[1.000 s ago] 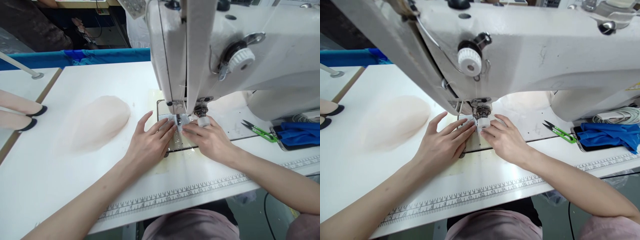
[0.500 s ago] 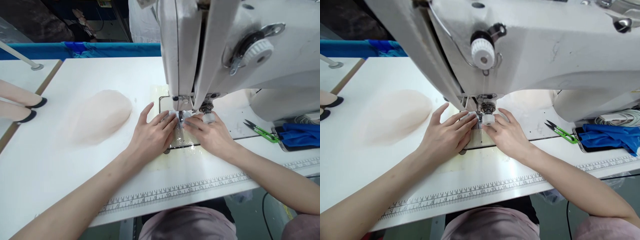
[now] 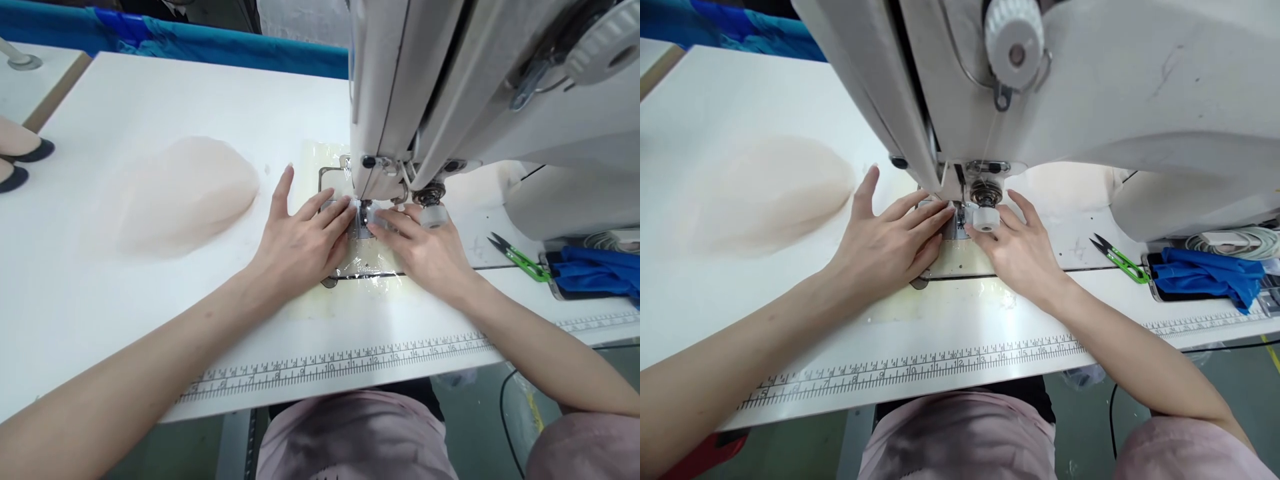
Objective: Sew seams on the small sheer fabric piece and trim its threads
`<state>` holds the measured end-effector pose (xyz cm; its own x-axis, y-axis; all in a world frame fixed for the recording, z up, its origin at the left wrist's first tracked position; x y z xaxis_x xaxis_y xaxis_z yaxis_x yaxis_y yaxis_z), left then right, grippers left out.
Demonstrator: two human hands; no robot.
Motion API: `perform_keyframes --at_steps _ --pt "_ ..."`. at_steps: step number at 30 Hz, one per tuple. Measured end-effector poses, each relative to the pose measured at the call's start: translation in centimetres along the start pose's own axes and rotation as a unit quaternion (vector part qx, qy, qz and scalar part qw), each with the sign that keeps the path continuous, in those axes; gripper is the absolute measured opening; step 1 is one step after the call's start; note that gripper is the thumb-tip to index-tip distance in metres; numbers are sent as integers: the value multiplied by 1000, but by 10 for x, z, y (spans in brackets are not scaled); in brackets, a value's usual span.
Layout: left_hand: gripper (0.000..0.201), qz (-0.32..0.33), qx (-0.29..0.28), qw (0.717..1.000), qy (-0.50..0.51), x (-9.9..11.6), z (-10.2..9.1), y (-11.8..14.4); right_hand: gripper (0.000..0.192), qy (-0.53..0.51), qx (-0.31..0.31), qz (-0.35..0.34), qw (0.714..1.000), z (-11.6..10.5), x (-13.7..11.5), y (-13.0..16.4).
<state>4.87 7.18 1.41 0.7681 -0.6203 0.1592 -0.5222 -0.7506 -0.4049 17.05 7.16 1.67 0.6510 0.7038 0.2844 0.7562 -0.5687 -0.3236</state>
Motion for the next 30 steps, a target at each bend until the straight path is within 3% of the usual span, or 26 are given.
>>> perform_keyframes --at_steps 7,11,13,15,17,19,21,22,27,30 --pt "40 -28 -9 999 22 -4 0 1 41 -15 6 8 1000 -3 0 1" --pt "40 -10 -4 1000 -12 -1 -4 3 41 -30 -4 20 999 0 0 1" --pt "38 1 8 1000 -19 2 -7 3 41 -74 -17 43 996 0 3 1" --pt "37 16 32 999 2 7 -13 3 37 -196 -28 83 977 -2 9 1" --pt "37 27 42 997 63 13 -19 3 24 -390 -51 134 910 -3 15 1" --pt "26 29 31 985 166 16 -22 2 11 -568 -77 184 799 -1 16 3" --pt "13 9 -2 955 296 15 -23 3 12 -669 -97 219 703 1 14 5" --pt "11 -12 -23 933 358 14 -22 3 13 -695 -101 228 674 2 13 6" --pt "21 -162 -101 828 527 1 -16 14 32 -756 -104 225 605 9 5 3" --pt "25 -188 -107 800 560 3 -19 15 38 -781 -101 197 584 8 0 0"
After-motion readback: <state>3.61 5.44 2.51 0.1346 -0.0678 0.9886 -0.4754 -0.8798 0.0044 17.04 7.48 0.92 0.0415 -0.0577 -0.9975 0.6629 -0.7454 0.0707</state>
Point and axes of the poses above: each hand's wrist, its own y-axis away from the middle knuckle, its own z-axis out of the palm, x = y × z, the point moved 8 cm from there along -y, towards the middle knuckle, and after that the axes turned 5 degrees about y, right-handed, at the moved point
